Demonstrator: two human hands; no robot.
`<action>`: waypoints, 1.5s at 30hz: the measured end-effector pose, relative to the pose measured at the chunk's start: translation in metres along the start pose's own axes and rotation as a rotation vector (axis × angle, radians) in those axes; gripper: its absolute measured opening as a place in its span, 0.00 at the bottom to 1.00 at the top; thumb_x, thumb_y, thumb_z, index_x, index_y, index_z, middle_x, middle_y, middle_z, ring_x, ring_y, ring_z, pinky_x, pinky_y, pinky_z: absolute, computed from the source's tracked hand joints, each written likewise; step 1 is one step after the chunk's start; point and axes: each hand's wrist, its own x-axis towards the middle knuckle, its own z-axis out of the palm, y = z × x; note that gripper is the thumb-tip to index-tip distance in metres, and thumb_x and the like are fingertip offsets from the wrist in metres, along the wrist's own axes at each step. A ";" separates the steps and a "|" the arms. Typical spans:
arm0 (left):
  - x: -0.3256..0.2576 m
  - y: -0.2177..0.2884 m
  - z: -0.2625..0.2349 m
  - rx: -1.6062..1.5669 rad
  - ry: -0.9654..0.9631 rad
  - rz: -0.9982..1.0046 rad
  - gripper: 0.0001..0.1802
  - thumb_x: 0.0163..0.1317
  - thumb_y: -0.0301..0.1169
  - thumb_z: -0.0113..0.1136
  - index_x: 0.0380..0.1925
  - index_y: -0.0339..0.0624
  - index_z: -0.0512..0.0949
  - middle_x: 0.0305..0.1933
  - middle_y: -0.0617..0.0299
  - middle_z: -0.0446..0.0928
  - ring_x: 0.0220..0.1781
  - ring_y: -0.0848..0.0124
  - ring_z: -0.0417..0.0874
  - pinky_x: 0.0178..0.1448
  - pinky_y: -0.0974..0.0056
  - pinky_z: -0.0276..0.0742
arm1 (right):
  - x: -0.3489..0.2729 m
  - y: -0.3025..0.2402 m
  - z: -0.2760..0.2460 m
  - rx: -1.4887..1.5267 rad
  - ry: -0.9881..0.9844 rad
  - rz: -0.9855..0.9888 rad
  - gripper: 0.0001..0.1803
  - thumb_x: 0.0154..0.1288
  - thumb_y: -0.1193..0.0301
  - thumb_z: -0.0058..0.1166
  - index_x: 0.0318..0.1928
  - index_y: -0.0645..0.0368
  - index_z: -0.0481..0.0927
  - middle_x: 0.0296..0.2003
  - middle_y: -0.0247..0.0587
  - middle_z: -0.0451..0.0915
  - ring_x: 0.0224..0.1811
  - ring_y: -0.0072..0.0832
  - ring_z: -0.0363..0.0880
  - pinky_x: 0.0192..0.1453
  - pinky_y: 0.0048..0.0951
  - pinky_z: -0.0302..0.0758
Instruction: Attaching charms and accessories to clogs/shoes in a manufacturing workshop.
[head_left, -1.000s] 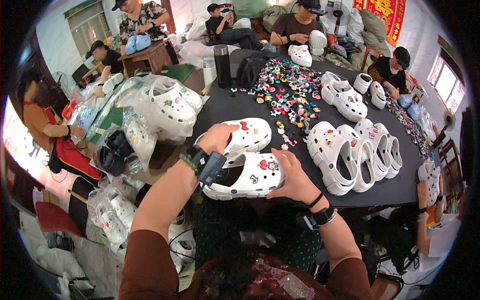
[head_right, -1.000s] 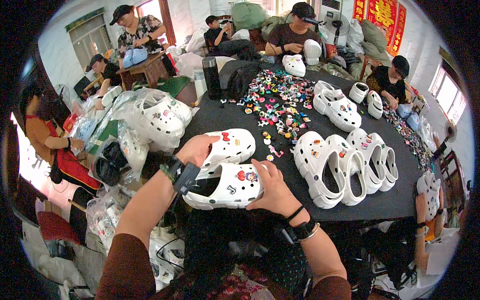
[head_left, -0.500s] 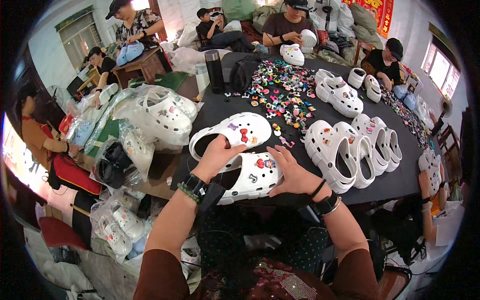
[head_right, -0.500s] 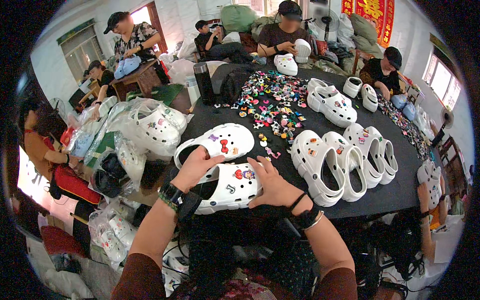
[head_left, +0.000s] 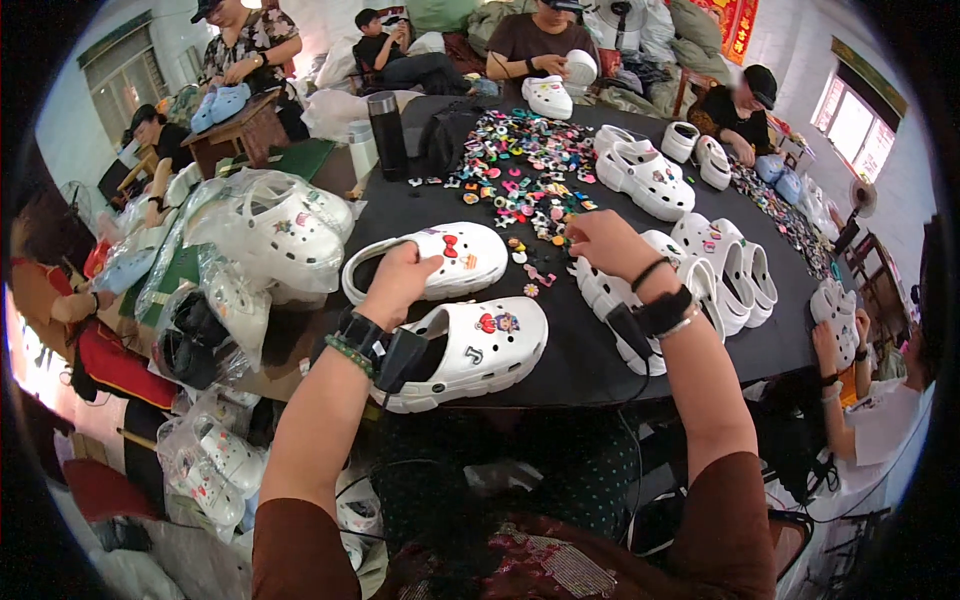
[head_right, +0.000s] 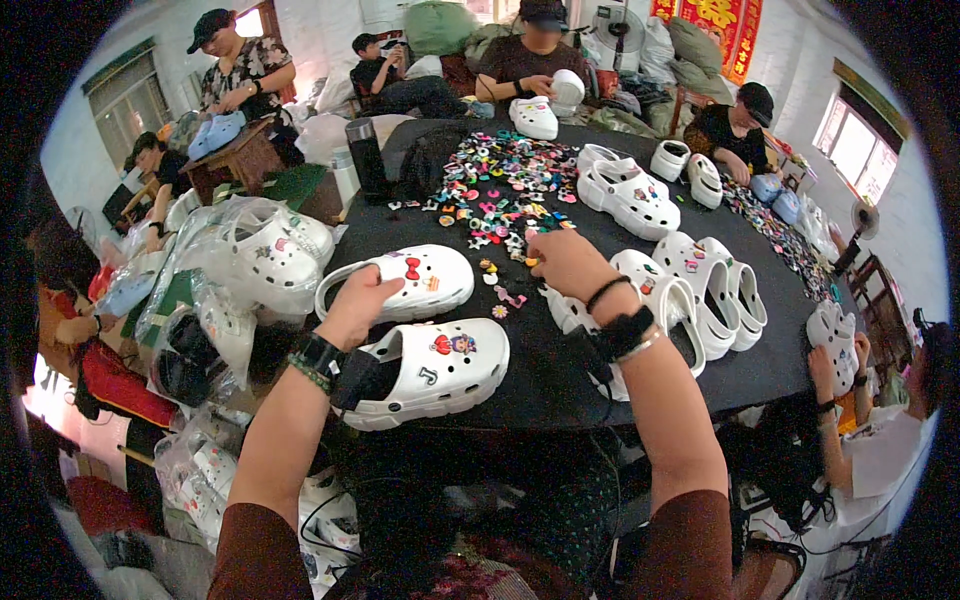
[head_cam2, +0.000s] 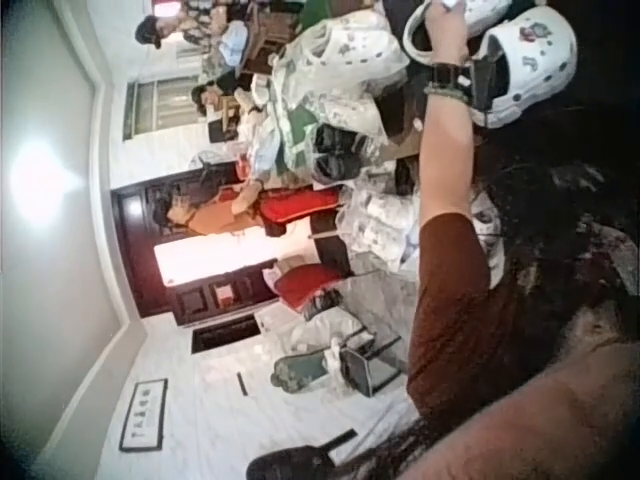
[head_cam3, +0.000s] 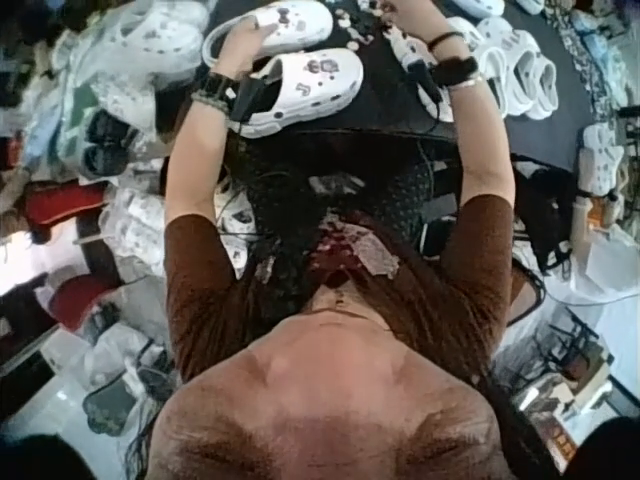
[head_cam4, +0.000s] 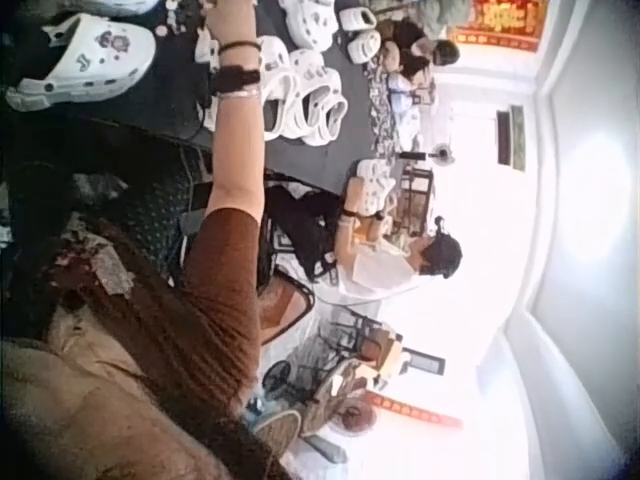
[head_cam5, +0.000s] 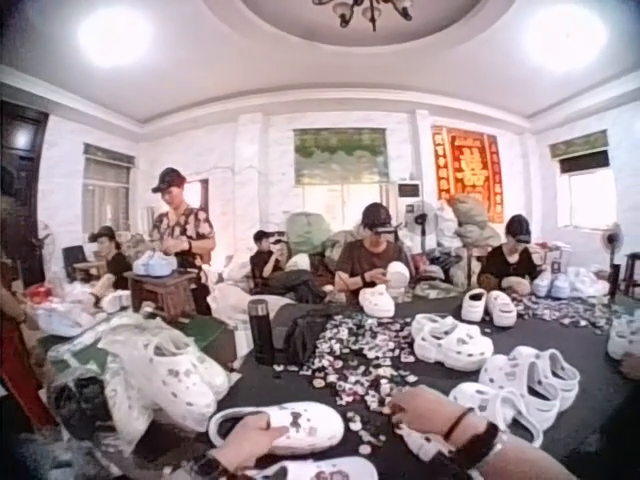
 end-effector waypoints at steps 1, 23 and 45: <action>0.004 0.001 -0.003 0.056 -0.013 -0.020 0.13 0.63 0.28 0.59 0.44 0.29 0.76 0.43 0.57 0.81 0.43 0.73 0.80 0.46 0.67 0.75 | 0.005 0.002 0.003 -0.001 -0.010 -0.014 0.10 0.51 0.72 0.61 0.36 0.61 0.81 0.32 0.49 0.82 0.38 0.45 0.81 0.43 0.40 0.77; -0.001 -0.012 -0.002 -0.136 -0.071 0.004 0.18 0.64 0.24 0.55 0.55 0.32 0.72 0.51 0.59 0.78 0.49 0.74 0.77 0.56 0.68 0.71 | 0.106 0.028 0.109 0.045 -0.019 0.098 0.24 0.46 0.62 0.71 0.42 0.60 0.78 0.40 0.50 0.82 0.47 0.45 0.79 0.50 0.43 0.75; 0.010 -0.013 -0.005 -0.168 -0.060 -0.039 0.15 0.63 0.25 0.57 0.49 0.32 0.75 0.48 0.59 0.80 0.47 0.73 0.78 0.53 0.67 0.72 | 0.062 -0.034 0.045 0.448 -0.010 -0.130 0.08 0.55 0.78 0.60 0.37 0.63 0.83 0.29 0.43 0.84 0.28 0.26 0.82 0.35 0.28 0.78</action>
